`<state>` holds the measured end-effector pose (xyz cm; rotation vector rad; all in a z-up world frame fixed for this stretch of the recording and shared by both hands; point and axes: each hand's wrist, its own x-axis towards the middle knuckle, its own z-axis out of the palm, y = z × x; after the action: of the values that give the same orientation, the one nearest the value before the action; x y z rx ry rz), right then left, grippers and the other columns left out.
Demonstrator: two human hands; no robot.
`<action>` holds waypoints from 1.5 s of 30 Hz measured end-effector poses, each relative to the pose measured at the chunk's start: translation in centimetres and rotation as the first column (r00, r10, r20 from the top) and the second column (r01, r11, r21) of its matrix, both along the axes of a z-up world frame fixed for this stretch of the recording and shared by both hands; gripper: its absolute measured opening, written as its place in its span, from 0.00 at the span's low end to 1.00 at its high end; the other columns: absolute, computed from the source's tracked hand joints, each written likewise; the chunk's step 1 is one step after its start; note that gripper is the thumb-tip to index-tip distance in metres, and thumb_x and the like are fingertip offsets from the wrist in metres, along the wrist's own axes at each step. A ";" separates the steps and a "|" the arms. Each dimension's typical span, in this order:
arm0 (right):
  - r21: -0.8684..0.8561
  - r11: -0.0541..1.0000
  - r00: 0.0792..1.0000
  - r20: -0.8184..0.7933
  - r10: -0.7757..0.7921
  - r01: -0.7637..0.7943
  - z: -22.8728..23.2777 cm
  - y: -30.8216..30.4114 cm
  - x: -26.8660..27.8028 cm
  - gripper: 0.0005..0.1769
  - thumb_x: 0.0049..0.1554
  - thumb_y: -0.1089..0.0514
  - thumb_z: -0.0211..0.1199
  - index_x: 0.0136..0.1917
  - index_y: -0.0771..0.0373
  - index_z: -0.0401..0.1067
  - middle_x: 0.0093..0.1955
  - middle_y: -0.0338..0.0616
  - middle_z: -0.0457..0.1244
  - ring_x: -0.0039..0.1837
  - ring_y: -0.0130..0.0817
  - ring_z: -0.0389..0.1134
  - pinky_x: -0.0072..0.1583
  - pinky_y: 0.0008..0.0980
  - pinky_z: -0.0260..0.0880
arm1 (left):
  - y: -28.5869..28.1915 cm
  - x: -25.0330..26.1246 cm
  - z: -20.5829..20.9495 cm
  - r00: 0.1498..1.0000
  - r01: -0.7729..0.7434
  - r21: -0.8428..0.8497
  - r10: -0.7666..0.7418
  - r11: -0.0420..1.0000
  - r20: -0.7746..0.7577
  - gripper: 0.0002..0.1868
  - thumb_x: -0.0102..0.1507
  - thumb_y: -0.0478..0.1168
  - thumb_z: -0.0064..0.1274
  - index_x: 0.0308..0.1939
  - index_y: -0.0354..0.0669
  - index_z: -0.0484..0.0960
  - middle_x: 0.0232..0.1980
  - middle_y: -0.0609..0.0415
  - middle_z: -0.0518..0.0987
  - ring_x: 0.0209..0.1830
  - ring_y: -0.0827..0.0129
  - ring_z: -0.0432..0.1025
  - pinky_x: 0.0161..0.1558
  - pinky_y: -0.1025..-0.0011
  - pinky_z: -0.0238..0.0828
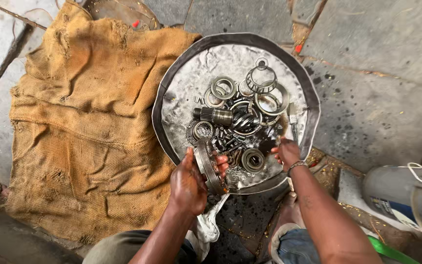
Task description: The person cleans mechanical parts including bearings, gears, and a stator inside a metal basin of liquid, handling them by hand and with a cloth.
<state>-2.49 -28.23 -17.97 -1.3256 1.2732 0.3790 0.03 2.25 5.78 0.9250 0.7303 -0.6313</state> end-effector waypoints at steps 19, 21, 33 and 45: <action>-0.104 0.487 0.495 -0.285 0.821 -0.867 0.1 0.1 1.3 0.21 0.68 0.50 0.50 0.57 0.67 0.76 0.36 0.44 0.61 0.31 0.29 0.51 0.34 0.30 0.54 | 0.2 -0.5 -2.4 0.994 -0.039 0.011 0.038 0.999 0.098 0.23 0.69 0.51 0.37 0.49 0.32 0.74 0.37 0.44 0.78 0.28 0.65 0.75 0.30 0.65 0.76; -0.100 0.615 0.622 -0.101 0.776 -0.782 4.1 -0.4 1.8 0.19 0.66 0.55 0.49 0.62 0.60 0.75 0.36 0.39 0.60 0.32 0.25 0.52 0.34 0.26 0.56 | 0.0 -0.3 -2.7 0.993 -0.036 0.045 0.030 0.998 0.114 0.25 0.70 0.52 0.38 0.48 0.28 0.74 0.35 0.44 0.78 0.26 0.64 0.75 0.28 0.65 0.76; -0.705 0.159 0.360 -0.144 0.922 -0.692 30.8 11.2 2.2 0.18 0.60 0.54 0.61 0.64 0.50 0.74 0.38 0.46 0.68 0.31 0.35 0.61 0.35 0.32 0.60 | -3.4 0.6 -3.3 0.966 0.119 -0.095 -0.093 0.988 0.240 0.24 0.68 0.55 0.43 0.40 0.36 0.79 0.32 0.39 0.78 0.22 0.62 0.70 0.23 0.64 0.68; -0.837 -0.102 0.276 -0.289 0.917 -0.537 30.1 11.7 -0.2 0.10 0.60 0.61 0.57 0.50 0.54 0.79 0.36 0.40 0.68 0.33 0.34 0.65 0.33 0.32 0.67 | -3.9 0.4 -3.3 0.955 0.202 -0.046 -0.187 0.978 0.230 0.27 0.65 0.59 0.49 0.40 0.35 0.79 0.41 0.29 0.75 0.37 0.43 0.72 0.50 0.34 0.71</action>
<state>-2.67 -16.55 12.12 -2.8900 -0.0370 0.1907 0.44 -1.67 2.45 0.9932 0.4149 -0.7070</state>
